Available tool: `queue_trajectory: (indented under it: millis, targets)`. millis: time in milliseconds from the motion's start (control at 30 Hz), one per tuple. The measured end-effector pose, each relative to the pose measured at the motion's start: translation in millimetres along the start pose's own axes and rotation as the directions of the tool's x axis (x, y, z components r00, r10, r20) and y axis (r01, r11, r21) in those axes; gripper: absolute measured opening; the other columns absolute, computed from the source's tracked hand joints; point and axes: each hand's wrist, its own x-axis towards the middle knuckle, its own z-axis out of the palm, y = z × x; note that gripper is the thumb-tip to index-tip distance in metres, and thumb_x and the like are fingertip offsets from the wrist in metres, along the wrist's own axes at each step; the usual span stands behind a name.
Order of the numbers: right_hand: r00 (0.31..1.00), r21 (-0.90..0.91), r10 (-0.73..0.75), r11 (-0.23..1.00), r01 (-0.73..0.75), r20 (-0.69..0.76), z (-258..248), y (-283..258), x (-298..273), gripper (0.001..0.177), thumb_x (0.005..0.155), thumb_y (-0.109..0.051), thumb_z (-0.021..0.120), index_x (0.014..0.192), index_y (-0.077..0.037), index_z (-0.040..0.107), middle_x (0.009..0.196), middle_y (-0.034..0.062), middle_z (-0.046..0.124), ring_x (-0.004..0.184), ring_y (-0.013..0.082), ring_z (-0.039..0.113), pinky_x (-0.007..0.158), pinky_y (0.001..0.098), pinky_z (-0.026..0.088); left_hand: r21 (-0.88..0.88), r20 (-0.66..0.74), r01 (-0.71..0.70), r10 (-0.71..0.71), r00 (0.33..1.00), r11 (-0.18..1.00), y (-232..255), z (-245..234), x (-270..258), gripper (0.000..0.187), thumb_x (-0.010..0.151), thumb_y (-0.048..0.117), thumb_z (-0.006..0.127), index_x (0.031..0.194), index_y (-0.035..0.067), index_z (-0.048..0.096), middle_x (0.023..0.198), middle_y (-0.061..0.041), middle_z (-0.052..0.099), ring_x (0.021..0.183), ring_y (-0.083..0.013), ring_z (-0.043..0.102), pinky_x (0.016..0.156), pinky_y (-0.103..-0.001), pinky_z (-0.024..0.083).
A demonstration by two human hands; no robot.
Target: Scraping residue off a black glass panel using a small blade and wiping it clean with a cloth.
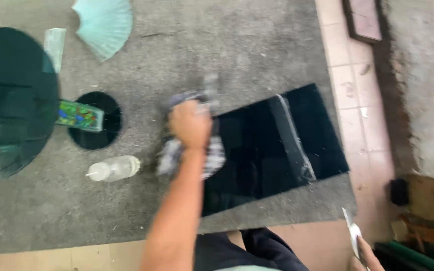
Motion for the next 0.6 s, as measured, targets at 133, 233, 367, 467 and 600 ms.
queue_trajectory:
  millis: [133,233,367,467,600]
  targets:
    - [0.949,-0.057,0.198,0.974,-0.218,-0.247,-13.1,-148.2,-40.7,0.046,0.099,-0.008,0.071,0.141,-0.021,0.085,0.070,0.0117,0.042,0.066,0.0170,0.028,0.058,0.0313,0.032,0.125,-0.048,-0.034,0.040,0.998,0.992,-11.1,-49.5,-69.5,0.029,0.106,0.043,0.075,0.107,0.014,0.070,0.110,-0.016,0.063,0.099,-0.0417,0.063,0.080,-0.056,0.050]
    - [0.983,-0.104,0.181,0.978,-0.183,-0.027,-19.7,-113.4,-23.5,0.049,0.105,-0.013,0.071,0.153,-0.019,0.080,0.086,0.0064,0.058,0.076,0.0175,0.028,0.062,0.0351,0.034,0.009,0.202,-0.082,0.079,0.976,0.997,52.9,-86.3,-157.4,0.033,0.094,0.039,0.076,0.116,0.016,0.071,0.129,-0.017,0.068,0.105,-0.0409,0.057,0.087,-0.057,0.045]
    - [0.987,-0.201,0.155,0.969,-0.144,0.040,-19.0,-140.1,-24.4,0.057,0.106,-0.026,0.065,0.163,-0.030,0.069,0.068,0.0073,0.035,0.061,0.0171,0.024,0.057,0.0357,0.028,-0.176,0.194,-0.141,0.175,0.965,0.974,89.5,-107.8,-185.7,0.032,0.081,0.021,0.084,0.110,0.019,0.070,0.120,-0.007,0.065,0.103,-0.0367,0.059,0.087,-0.052,0.045]
    - [0.995,-0.006,0.024,1.000,-0.024,-0.092,-7.5,-153.1,-39.0,0.054,0.104,-0.010,0.071,0.157,-0.017,0.075,0.116,-0.0072,0.068,0.070,0.0106,0.036,0.060,0.0268,0.041,-0.216,0.210,-0.159,0.205,0.956,0.963,61.0,-81.5,-154.7,0.017,0.094,0.029,0.079,0.102,0.019,0.067,0.113,-0.008,0.064,0.101,-0.0355,0.059,0.081,-0.051,0.043]
    - [0.955,-0.119,0.229,0.960,-0.253,-0.190,0.0,-172.1,-73.8,0.048,0.106,-0.014,0.070,0.153,-0.018,0.077,0.115,0.0128,0.066,0.112,0.0142,0.048,0.092,0.0304,0.041,-0.006,0.255,0.093,-0.089,0.963,0.996,-19.0,-42.5,-73.9,0.037,0.106,0.040,0.068,0.131,0.013,0.065,0.138,-0.022,0.061,0.128,-0.0479,0.054,0.105,-0.065,0.042]
